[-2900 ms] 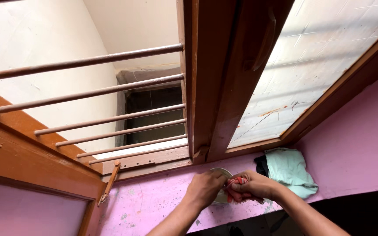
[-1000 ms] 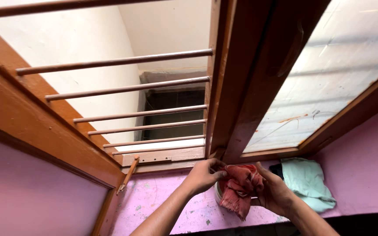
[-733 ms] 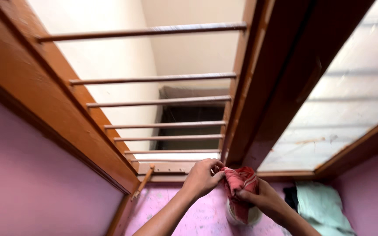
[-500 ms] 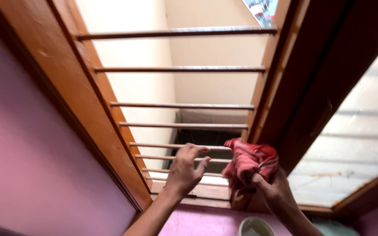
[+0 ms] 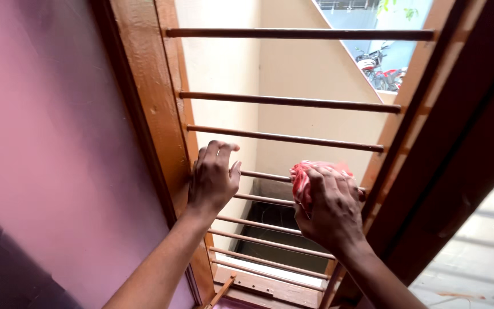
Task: The person wipes horizontal metal window bars with a red cloth, periodically rinsing or wetting the cloth in a small container of water on the windowsill.
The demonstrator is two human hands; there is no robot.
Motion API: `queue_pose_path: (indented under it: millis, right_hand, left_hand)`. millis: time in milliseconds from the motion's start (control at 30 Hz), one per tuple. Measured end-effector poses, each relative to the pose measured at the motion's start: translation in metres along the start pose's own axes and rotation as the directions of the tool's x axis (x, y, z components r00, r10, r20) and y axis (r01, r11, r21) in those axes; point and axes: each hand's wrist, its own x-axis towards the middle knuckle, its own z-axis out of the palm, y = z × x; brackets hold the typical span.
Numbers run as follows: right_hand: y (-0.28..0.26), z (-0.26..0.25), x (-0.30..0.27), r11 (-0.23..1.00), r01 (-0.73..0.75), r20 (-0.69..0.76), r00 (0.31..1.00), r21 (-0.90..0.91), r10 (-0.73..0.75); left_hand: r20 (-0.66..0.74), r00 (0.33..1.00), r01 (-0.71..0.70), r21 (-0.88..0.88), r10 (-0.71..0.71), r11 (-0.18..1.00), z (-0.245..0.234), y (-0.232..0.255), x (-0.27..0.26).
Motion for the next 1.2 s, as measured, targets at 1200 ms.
queue_pose_path:
  millis: [1200]
  right_hand:
    - [0.007,0.046,0.003,0.968,0.11,0.059,0.993,-0.224,-0.099]
  left_hand:
    - [-0.069,0.966,-0.239,0.12,0.248,0.964,-0.01,0.003,0.05]
